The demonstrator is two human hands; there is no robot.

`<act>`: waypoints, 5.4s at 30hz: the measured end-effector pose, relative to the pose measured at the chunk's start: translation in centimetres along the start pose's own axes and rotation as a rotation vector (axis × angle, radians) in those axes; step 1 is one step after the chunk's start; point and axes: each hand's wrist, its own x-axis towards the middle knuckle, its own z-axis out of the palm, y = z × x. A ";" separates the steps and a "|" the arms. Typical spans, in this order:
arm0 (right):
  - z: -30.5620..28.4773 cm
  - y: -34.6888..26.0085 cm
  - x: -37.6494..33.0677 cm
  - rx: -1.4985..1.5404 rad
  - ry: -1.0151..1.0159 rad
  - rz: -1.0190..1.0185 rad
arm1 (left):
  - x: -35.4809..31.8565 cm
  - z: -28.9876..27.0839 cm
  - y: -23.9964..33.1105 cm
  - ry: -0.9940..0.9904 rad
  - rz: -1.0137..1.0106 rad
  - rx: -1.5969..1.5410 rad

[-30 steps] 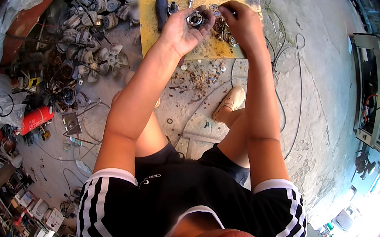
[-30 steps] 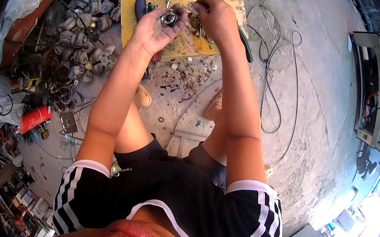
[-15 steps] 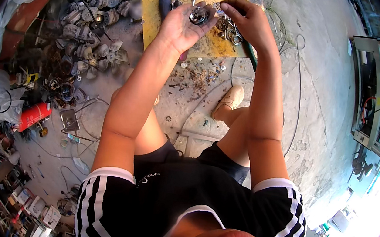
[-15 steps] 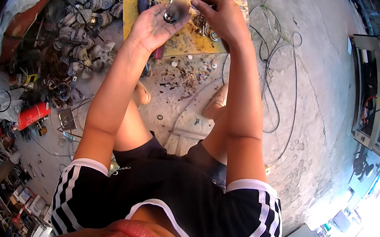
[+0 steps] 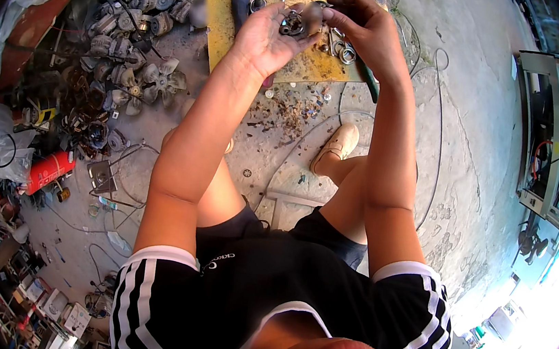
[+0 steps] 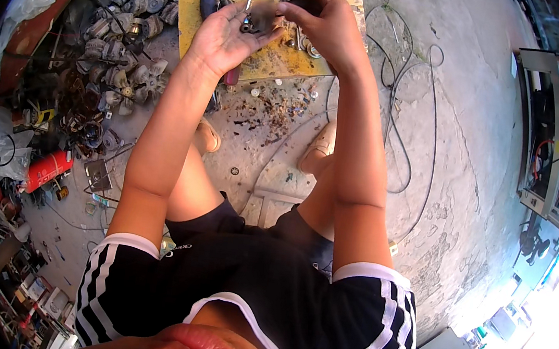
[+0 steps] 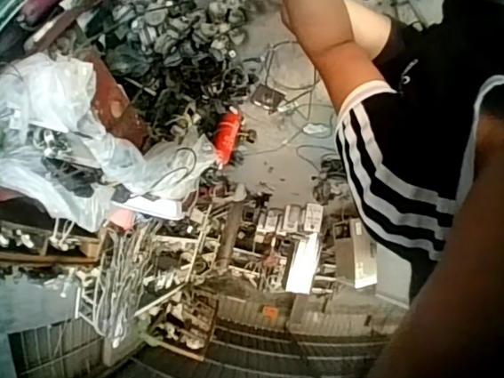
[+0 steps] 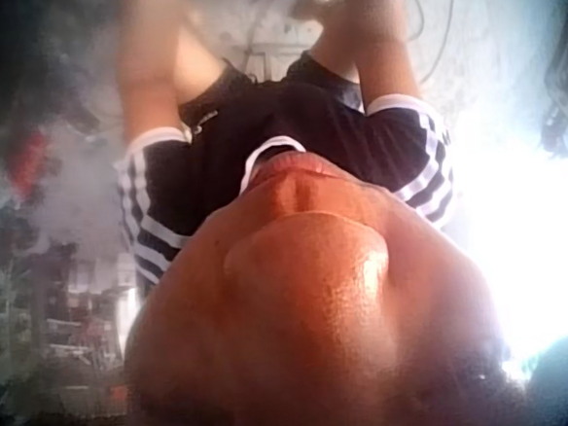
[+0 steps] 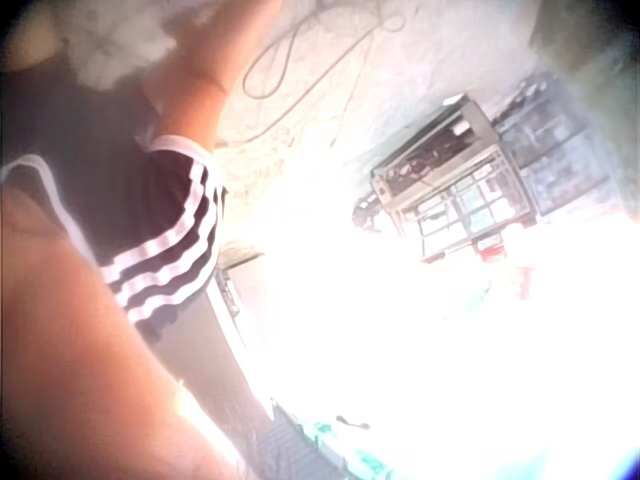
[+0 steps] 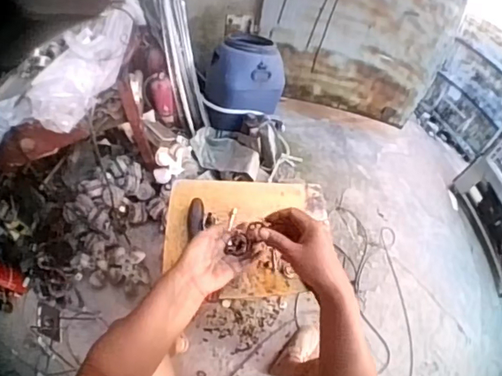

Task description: The person disassembles an alternator by using a screwdriver and a wrench to remove screws and bolts, while holding the device and various small components by hand.

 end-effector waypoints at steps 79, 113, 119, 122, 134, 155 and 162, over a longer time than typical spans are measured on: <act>0.4 2.2 -3.2 -0.995 0.135 0.091 | 0.4 -1.2 -0.6 -0.101 -0.123 -0.236; 0.1 2.1 -2.6 -1.028 0.035 -0.003 | 0.5 -1.0 -1.4 0.030 -0.067 -0.048; 0.1 1.5 -2.5 -1.076 0.004 0.034 | 0.6 -1.0 -1.6 0.055 -0.059 -0.017; -0.1 1.2 -2.5 -1.059 -0.025 0.045 | 0.6 -0.7 -1.8 0.078 -0.056 0.039; -0.5 2.9 -1.7 -0.855 0.078 -0.064 | 0.6 -1.0 -1.4 0.061 -0.063 -0.032; 1.2 2.8 -1.8 -1.007 0.086 -0.011 | 1.3 -1.4 -1.1 -0.156 -0.127 -0.286; 1.2 3.5 -1.4 -0.959 0.093 -0.001 | 0.7 -1.0 -0.9 -0.148 -0.104 -0.289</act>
